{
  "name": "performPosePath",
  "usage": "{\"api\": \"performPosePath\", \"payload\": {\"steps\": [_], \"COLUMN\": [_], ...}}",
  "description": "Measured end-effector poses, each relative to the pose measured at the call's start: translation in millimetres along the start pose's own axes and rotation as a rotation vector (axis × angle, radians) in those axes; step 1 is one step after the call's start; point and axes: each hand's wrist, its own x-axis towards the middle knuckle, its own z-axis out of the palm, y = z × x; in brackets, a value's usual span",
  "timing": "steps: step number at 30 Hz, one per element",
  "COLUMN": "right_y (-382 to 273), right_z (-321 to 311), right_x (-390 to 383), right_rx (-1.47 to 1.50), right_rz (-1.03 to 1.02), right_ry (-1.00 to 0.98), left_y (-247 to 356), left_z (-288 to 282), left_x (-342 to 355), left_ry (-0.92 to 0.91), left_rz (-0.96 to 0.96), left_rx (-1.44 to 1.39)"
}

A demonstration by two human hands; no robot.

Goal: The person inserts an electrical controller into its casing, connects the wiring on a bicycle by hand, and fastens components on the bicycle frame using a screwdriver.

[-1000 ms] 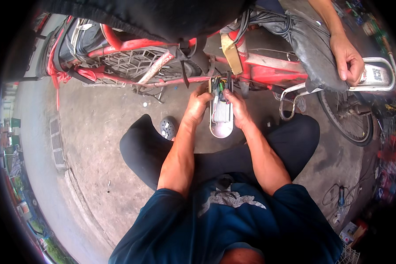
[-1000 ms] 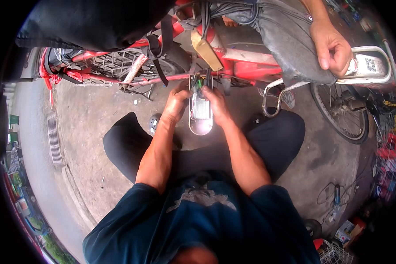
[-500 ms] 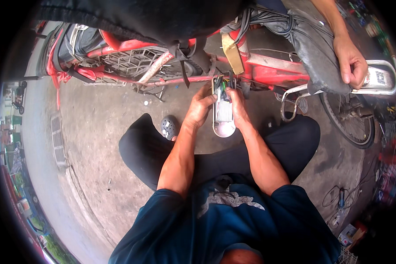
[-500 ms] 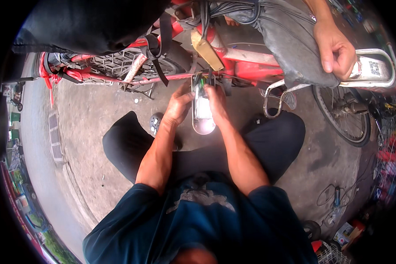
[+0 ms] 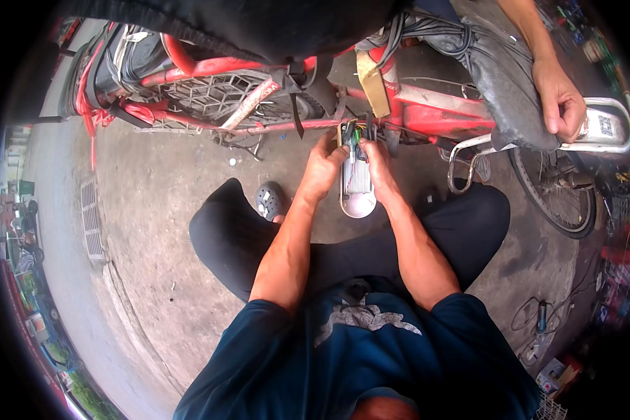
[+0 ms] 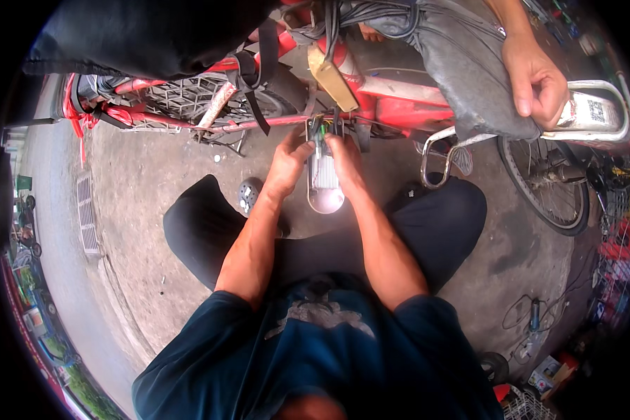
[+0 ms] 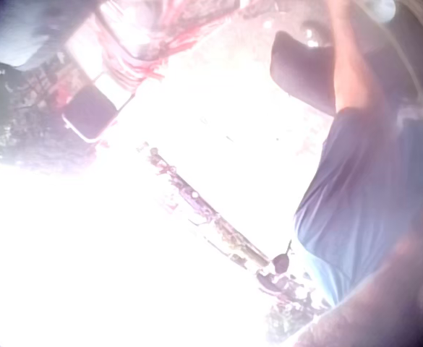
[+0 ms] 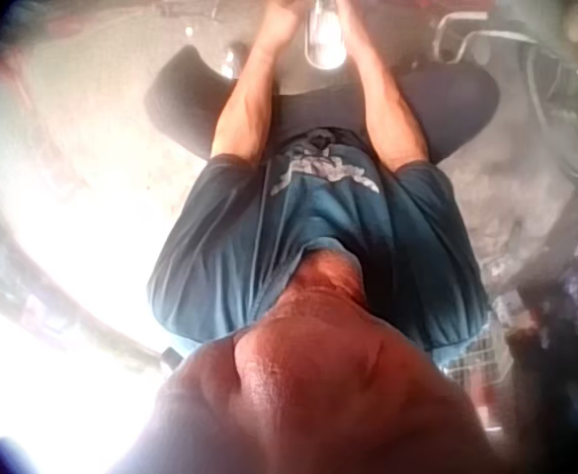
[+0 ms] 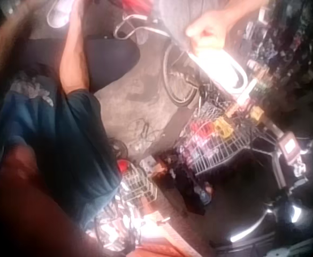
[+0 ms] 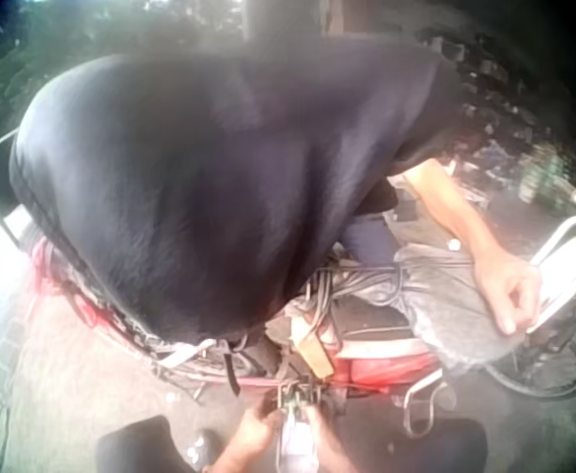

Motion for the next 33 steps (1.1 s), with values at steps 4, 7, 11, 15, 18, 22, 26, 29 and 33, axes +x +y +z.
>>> {"api": "performPosePath", "payload": {"steps": [4, 7, 11, 15, 18, 22, 26, 29, 33], "right_y": [3.0, 1.5, -2.7, -10.1, -13.8, -14.0, -11.3, -1.8, -5.9], "right_z": [-2.0, -0.3, -0.5, 5.1, 8.0, 6.7, 9.7, 8.8, 9.8], "right_x": [2.6, -2.3, -3.8, -9.9, -11.0, -9.6, -8.0, -2.4, -7.5], "right_rx": [-0.066, -0.060, -0.075, -0.156, -0.181, -0.256, -0.218, -0.218, -0.227], "right_rz": [-0.065, -0.096, -0.101, -0.088, -0.111, -0.097, -0.060, -0.039, -0.067], "right_ry": [-0.021, 0.003, 0.038, 0.057, 0.044, 0.041, 0.062, 0.074, 0.090], "left_y": [7.9, 3.8, 3.2, -8.0, -12.1, -5.9, -0.1, -2.6, 11.4], "left_z": [1.0, 0.2, 7.3, 13.0, 12.6, 13.9, 8.3, 1.4, 3.0], "left_x": [-1.1, 1.2, -1.4, -0.7, 2.3, 2.0, 4.2, 14.4, 26.0], "left_ry": [0.009, 0.002, 0.027, 0.162, 0.209, 0.208, 0.196, 0.219, 0.135], "left_rz": [0.010, 0.016, 0.038, 0.172, 0.163, 0.067, 0.019, 0.187, 0.324], "left_rx": [0.182, 0.158, 0.206, 0.214, 0.140, -0.008, 0.047, 0.169, 0.390]}}
